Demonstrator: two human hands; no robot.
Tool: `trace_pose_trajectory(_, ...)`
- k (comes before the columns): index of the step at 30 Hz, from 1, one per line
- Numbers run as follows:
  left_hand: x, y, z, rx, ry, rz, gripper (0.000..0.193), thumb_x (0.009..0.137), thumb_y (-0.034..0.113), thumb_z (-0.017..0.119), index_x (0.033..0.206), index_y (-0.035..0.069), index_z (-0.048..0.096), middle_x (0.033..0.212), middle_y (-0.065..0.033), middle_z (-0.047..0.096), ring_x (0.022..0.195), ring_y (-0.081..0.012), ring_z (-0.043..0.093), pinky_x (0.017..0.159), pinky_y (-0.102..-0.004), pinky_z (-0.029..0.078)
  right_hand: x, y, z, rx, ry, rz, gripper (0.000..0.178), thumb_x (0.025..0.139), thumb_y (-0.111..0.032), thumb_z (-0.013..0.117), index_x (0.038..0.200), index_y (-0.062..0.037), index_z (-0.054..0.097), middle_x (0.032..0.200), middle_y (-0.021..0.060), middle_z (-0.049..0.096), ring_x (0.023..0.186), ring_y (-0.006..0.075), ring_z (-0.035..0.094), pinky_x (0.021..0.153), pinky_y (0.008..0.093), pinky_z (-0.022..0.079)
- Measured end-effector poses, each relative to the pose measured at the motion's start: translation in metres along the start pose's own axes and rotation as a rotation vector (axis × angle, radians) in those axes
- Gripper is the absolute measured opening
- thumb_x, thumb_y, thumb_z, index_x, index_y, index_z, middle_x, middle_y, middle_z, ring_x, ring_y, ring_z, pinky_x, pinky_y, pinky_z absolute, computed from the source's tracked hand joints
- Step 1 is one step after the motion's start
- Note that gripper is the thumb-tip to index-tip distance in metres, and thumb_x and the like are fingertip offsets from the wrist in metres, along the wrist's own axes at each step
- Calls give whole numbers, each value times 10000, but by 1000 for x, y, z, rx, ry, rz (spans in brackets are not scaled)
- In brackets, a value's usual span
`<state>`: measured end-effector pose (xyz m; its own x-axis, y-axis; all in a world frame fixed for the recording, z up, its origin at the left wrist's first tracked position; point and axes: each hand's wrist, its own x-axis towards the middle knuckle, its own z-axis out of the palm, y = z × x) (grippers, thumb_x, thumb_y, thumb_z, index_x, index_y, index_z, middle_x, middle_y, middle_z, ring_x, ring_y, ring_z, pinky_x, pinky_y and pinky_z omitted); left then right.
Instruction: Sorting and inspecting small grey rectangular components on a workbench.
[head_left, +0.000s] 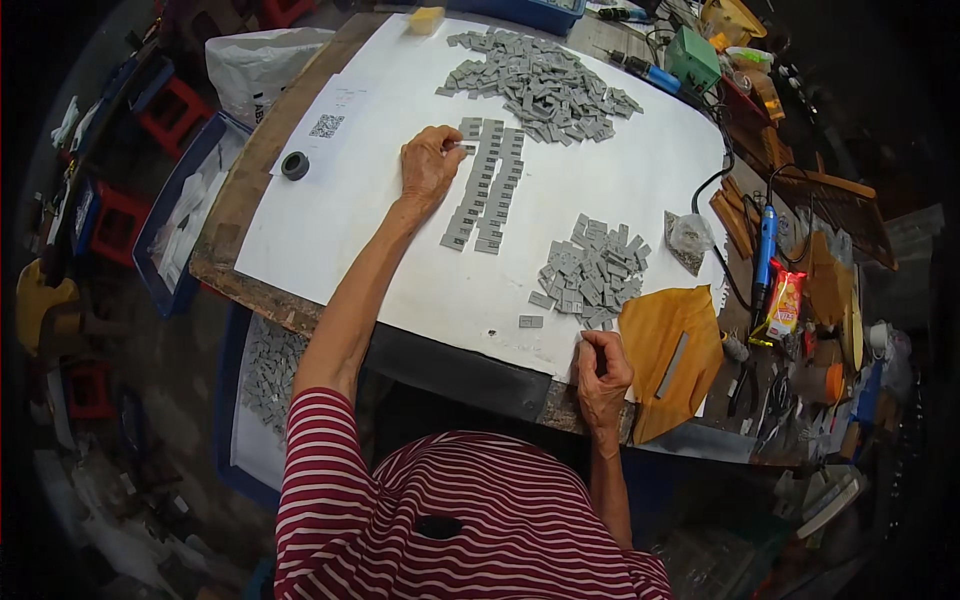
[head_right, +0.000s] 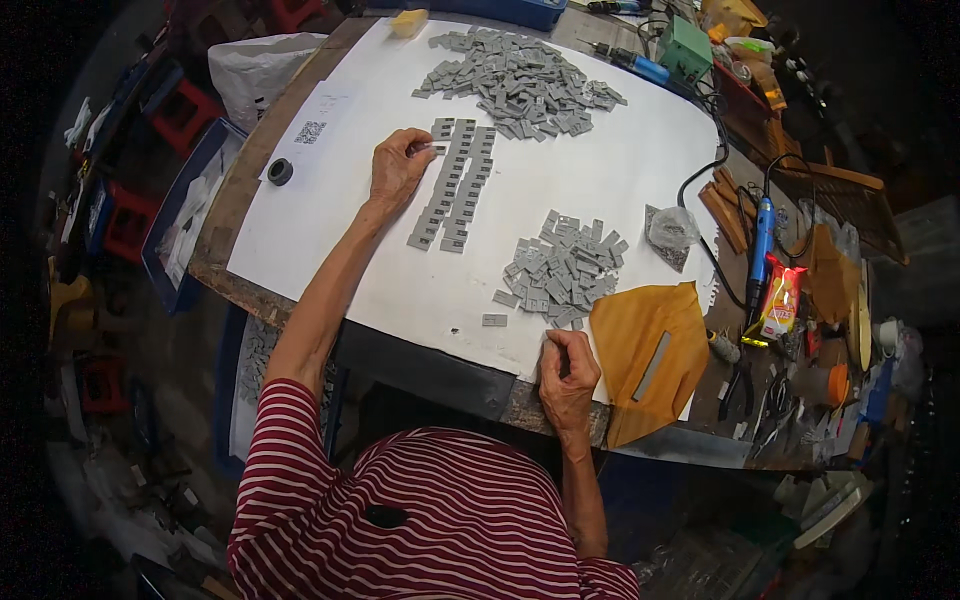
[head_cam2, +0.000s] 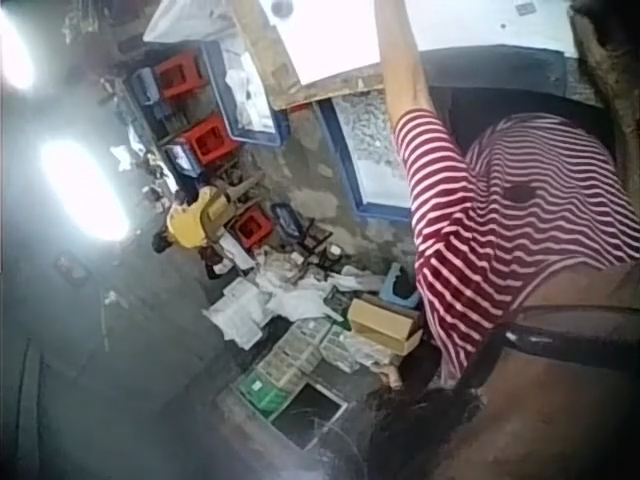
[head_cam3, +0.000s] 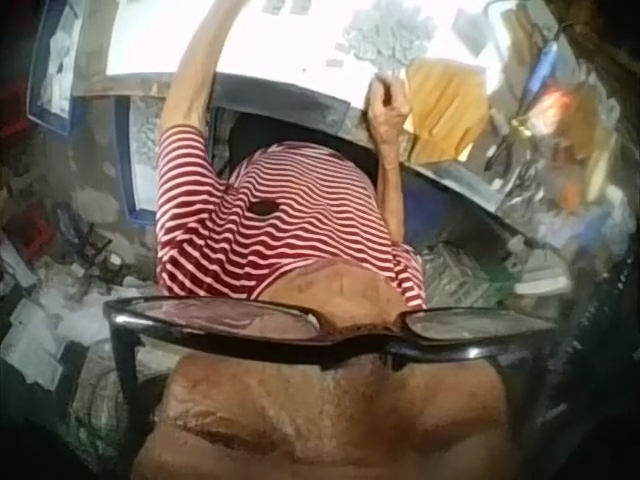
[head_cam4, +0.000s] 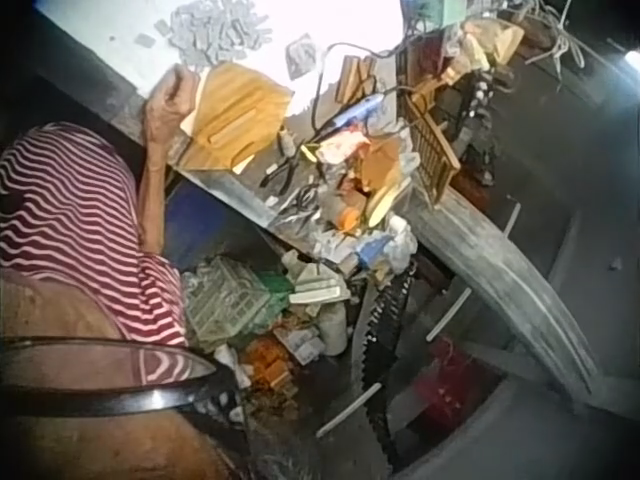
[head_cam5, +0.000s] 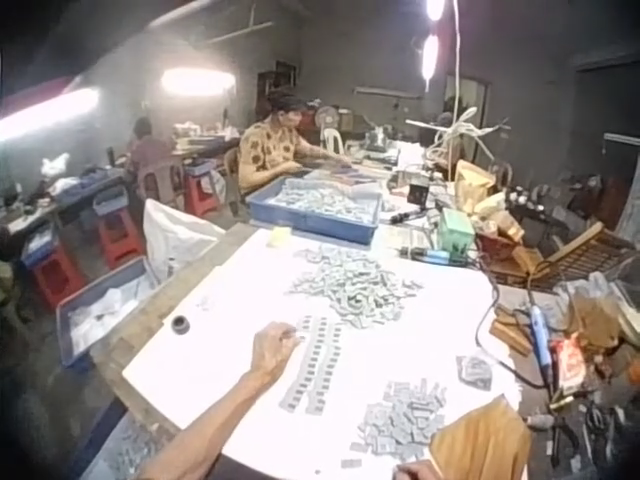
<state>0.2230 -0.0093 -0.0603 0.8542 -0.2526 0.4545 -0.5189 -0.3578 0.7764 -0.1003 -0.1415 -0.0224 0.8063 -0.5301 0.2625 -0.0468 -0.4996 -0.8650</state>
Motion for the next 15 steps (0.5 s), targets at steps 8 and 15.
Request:
trace_pose_trajectory(8,5,-3,7,40,-25,11,170,669,121,638,813,35,615,733,-87,597,679,-216,585,660,-337,463,-4,0,-3,-34,-16,7,69,817,13,529,867,42,566,736,31,501,610,85,456,548,214,379)
trace_pose_trajectory(15,5,-14,6,-10,1,43,157,701,108,625,840,38,610,749,-111,603,675,-211,589,644,-310,473,-1,2,-2,-53,-26,22,76,819,-5,543,880,30,572,710,9,488,603,66,431,540,206,367)
